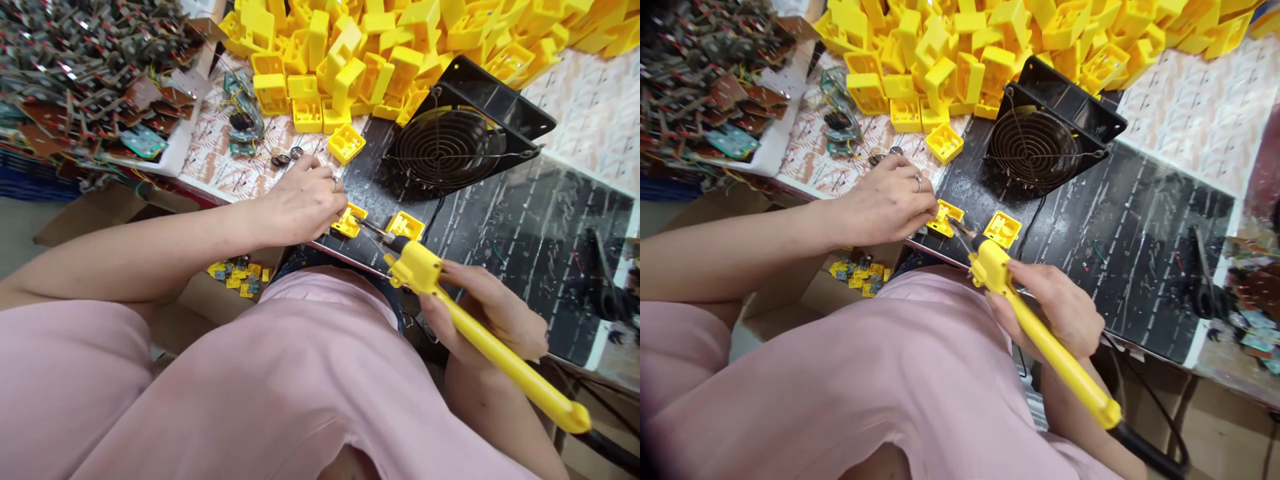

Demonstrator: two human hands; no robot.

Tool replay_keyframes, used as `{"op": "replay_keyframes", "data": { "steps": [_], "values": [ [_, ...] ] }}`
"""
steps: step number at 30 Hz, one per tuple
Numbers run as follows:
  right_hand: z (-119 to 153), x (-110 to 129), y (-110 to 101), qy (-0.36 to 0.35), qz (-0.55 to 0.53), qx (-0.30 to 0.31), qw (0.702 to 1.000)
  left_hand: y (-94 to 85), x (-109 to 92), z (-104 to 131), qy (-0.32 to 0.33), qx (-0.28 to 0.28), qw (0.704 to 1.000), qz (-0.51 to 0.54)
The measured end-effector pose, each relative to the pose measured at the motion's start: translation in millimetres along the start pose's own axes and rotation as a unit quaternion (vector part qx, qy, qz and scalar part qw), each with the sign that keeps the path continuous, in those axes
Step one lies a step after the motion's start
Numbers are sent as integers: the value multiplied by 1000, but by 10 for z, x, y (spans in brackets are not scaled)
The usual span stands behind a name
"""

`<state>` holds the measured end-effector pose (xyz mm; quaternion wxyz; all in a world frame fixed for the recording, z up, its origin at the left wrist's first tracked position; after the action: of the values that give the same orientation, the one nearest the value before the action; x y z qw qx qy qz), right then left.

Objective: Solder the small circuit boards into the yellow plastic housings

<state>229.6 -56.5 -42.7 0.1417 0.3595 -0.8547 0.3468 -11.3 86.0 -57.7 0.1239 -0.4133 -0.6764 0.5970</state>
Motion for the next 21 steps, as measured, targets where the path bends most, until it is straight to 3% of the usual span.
{"op": "replay_keyframes", "data": {
  "steps": [3, 16, 21],
  "values": [
    [-60, 92, 85, -68, -56, 10, 996, -16, -10, -59, 28, 37, 999, -20],
    [-266, 233, 152, -111, -65, 111, 985, -7, -8, -131, 85, 84, 987, -107],
    [-317, 243, 110, -111, -56, 107, 986, -28, -29, -152, 82, 99, 985, -115]
  ]
}}
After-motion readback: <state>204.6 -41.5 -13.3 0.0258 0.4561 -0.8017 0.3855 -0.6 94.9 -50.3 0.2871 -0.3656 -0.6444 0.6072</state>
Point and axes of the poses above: each hand's wrist, its own z-axis away from the middle knuckle, its own y-axis out of the palm, x = y × z, the point moved 2 cm from there along -z, towards the middle knuckle, and after that the axes turned 13 degrees about -x, right-handed, at the moved point
